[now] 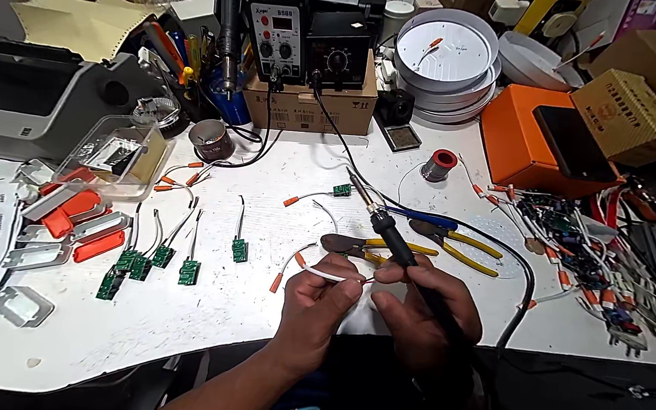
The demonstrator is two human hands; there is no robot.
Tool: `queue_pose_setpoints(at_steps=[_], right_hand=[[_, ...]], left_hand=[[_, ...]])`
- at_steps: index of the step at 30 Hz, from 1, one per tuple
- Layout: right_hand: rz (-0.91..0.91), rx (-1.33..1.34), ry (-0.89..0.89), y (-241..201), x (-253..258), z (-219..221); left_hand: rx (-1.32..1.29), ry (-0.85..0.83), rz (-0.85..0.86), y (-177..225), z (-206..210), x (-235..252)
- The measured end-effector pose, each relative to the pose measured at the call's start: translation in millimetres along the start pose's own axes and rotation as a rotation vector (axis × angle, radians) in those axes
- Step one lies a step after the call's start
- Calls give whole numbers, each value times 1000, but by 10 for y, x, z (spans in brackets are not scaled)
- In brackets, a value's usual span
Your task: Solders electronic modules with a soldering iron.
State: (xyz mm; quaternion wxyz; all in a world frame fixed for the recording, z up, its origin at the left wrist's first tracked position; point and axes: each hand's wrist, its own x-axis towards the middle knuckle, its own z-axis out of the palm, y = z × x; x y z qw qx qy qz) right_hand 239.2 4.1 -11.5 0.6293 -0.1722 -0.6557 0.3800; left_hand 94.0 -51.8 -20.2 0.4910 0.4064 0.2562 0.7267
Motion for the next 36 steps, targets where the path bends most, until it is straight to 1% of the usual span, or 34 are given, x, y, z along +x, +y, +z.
queue_pose_setpoints(at_steps=[7,10,12,13,14,15,16,17,18,19,20,21,23,26,28,29,32,34,36], right_hand=[[129,153,29,-20,37,17],[123,186,32,-27,32,30],[114,196,46,-56,27,40],[114,197,51,-70,28,31],[111,193,55,-80,32,15],[109,190,53,-86,40,-4],[108,186,50,-90,48,-24],[112,187,43,-97,52,-40],[120,199,34,-107,52,-47],[129,217,26,-119,52,-41],[136,233,18,-131,54,-27],[138,250,10,-141,58,-11],[135,271,7,-143,63,5],[119,256,12,-109,58,-30],[123,242,17,-97,61,-42],[129,238,17,-96,62,-44],[153,222,36,-98,72,-36],[167,208,57,-92,74,-35],[141,147,55,-81,61,-48]], left_hand=[[6,-37,3,-22,-14,-56],[-27,-58,-24,-22,-24,-66],[51,-92,-64,13,-31,-85],[157,-128,-49,46,-32,-103],[319,-167,32,88,-22,-125],[521,-186,178,140,-8,-140],[736,-171,339,195,-7,-144],[940,-150,450,253,-14,-140],[1092,-141,485,314,-13,-115],[1174,-151,482,354,-13,-65],[1185,-167,464,367,-17,-9],[1146,-182,429,365,-21,38],[969,-188,288,358,-5,79],[541,-149,3,369,48,68],[305,-125,-130,355,61,65],[229,-114,-177,343,65,61],[135,-69,-229,297,98,37],[143,-44,-185,250,105,31],[181,-24,-126,212,93,45]])
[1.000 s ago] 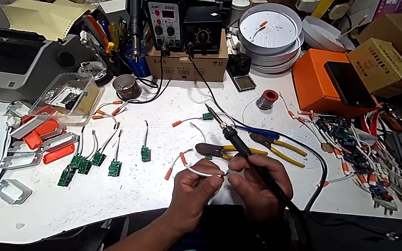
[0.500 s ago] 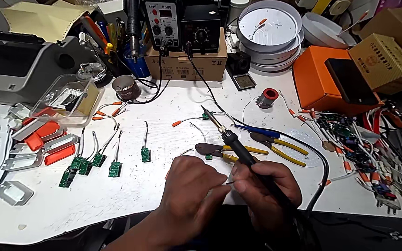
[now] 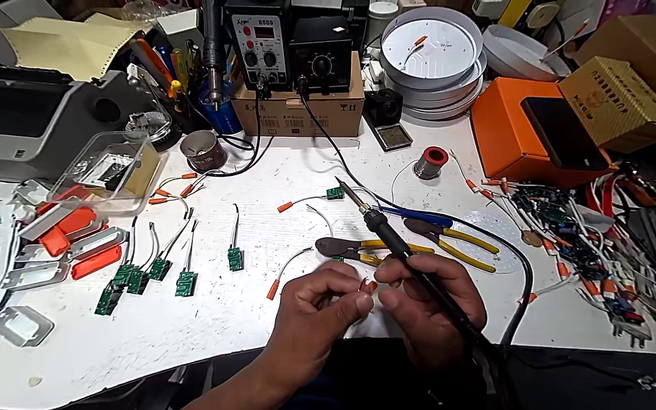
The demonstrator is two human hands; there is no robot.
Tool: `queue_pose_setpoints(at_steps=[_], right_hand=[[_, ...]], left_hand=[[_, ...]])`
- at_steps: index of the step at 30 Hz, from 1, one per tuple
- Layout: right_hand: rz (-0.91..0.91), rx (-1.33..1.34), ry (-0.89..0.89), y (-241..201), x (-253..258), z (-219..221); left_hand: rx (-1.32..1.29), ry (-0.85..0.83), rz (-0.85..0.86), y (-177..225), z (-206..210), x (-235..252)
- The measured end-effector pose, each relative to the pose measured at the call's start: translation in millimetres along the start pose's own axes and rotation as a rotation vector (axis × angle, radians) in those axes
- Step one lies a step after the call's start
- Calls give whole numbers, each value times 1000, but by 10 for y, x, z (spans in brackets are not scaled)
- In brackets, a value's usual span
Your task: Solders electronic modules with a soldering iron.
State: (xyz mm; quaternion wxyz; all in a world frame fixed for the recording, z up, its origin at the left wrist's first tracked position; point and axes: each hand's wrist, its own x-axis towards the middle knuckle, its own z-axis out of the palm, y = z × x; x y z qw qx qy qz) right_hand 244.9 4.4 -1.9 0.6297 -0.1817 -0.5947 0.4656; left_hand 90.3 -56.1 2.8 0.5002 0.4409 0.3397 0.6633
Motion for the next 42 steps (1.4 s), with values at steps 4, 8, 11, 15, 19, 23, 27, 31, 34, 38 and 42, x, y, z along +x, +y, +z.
queue_pose_setpoints(at_steps=[4,8,11,15,19,23,27,31,34,38,42], right_hand=[[-119,-217,-75,37,-73,-19],[-198,-340,-67,111,-178,8],[-216,-376,-60,125,-186,14],[-220,-391,-38,152,-199,25],[-236,-394,-24,155,-208,30],[-265,-421,-16,144,-215,26],[-281,-458,-48,123,-238,30],[-286,-466,-43,138,-257,35],[-275,-457,-49,132,-260,28],[-265,-468,-68,112,-260,8],[-258,-478,-77,104,-257,-12]], left_hand=[[-24,106,29,24,21,44],[-91,111,-17,22,67,68],[-74,74,-23,20,56,93],[22,6,18,27,23,117],[60,69,80,30,-2,165],[30,137,100,-1,10,177],[-46,131,112,-53,23,166],[-56,52,171,-95,-23,179],[-8,-23,192,-89,-85,210],[186,-100,250,-15,-184,258],[484,-210,372,109,-336,328]])
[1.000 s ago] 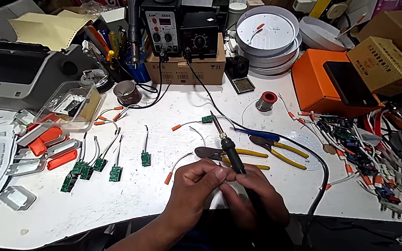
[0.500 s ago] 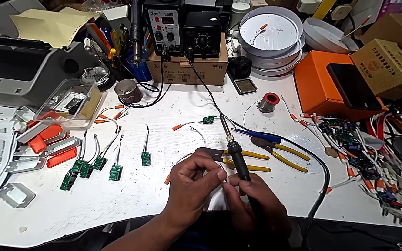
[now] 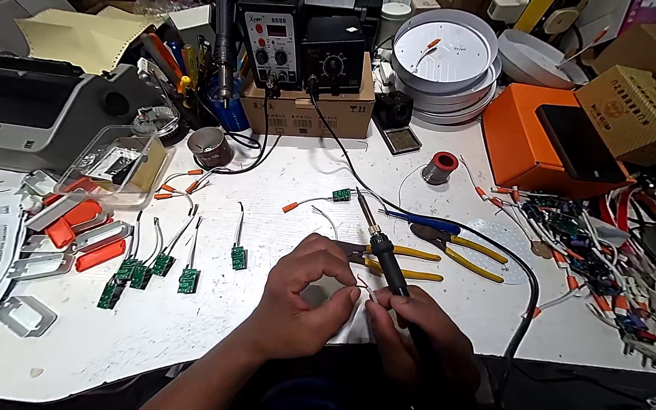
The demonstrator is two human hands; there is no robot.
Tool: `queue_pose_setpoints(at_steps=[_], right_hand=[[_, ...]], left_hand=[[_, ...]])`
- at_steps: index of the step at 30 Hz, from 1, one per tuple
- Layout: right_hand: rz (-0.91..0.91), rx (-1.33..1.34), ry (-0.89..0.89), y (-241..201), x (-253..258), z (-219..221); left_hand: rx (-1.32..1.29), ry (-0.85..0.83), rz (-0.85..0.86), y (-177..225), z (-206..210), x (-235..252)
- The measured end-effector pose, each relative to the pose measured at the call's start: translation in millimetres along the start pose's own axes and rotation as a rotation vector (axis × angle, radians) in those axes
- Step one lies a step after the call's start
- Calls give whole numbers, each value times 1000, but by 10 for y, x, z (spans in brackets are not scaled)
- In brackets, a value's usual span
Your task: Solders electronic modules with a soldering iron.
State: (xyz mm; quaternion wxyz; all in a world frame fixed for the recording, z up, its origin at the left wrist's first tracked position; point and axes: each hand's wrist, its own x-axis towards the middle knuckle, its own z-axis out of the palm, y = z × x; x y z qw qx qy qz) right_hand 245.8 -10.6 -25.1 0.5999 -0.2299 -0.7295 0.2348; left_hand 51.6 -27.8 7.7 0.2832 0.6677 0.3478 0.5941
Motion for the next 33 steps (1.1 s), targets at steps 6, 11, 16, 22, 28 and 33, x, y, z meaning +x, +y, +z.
queue_pose_setpoints(at_steps=[6,11,16,22,28,33], right_hand=[[8,18,-10,-47,-4,28],[32,60,19,-34,5,-2],[145,194,-19,-31,50,-67],[211,295,-48,-49,59,-77],[176,320,-61,-37,66,-79],[76,205,-49,-28,38,-84]], left_hand=[[240,87,130,-5,1,-5],[88,73,35,-14,-18,-40],[-90,-41,-172,-29,-136,36],[-195,-163,-191,-18,-173,61],[-167,-175,-115,5,-204,81],[1,-122,-27,35,-179,97]])
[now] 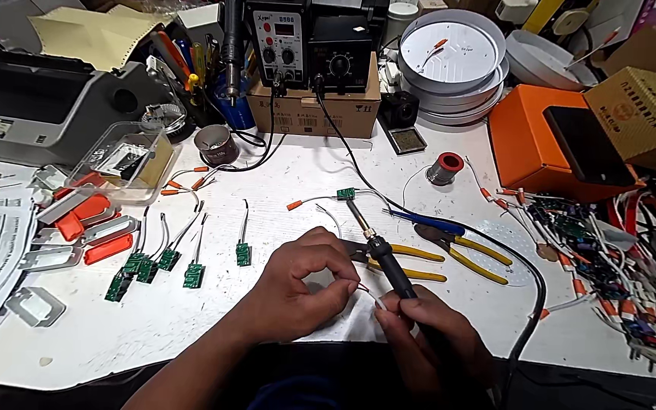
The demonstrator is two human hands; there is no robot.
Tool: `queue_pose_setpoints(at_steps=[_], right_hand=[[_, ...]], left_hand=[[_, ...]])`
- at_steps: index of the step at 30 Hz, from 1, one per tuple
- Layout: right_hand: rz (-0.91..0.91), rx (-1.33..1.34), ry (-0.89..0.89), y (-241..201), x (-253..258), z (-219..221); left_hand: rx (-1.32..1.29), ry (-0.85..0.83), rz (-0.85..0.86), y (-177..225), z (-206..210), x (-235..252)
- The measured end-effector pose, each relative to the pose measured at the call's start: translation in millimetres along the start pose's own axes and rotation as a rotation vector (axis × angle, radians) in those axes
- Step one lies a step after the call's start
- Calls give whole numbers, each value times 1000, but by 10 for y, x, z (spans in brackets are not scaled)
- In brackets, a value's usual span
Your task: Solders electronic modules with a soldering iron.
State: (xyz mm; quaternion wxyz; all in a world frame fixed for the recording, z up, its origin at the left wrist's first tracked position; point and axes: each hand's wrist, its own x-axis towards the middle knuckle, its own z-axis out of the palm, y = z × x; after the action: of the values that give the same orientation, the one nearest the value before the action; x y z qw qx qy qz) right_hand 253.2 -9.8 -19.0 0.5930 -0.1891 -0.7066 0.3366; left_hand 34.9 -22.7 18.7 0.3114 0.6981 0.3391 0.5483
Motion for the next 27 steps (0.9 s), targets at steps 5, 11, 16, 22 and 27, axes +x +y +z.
queue_pose_setpoints(at_steps=[5,11,16,22,27], right_hand=[[-88,-111,-21,-11,-17,-9],[-130,-256,30,1,-31,-61],[-137,-291,32,39,-27,-25],[-126,-259,35,48,-31,-6],[-163,-292,-27,59,-45,-38]], left_hand=[[420,109,216,-10,97,5],[198,234,77,-85,44,-17],[281,203,68,-49,156,-54],[119,190,-53,-20,254,-57],[-156,60,-335,17,136,-15]])
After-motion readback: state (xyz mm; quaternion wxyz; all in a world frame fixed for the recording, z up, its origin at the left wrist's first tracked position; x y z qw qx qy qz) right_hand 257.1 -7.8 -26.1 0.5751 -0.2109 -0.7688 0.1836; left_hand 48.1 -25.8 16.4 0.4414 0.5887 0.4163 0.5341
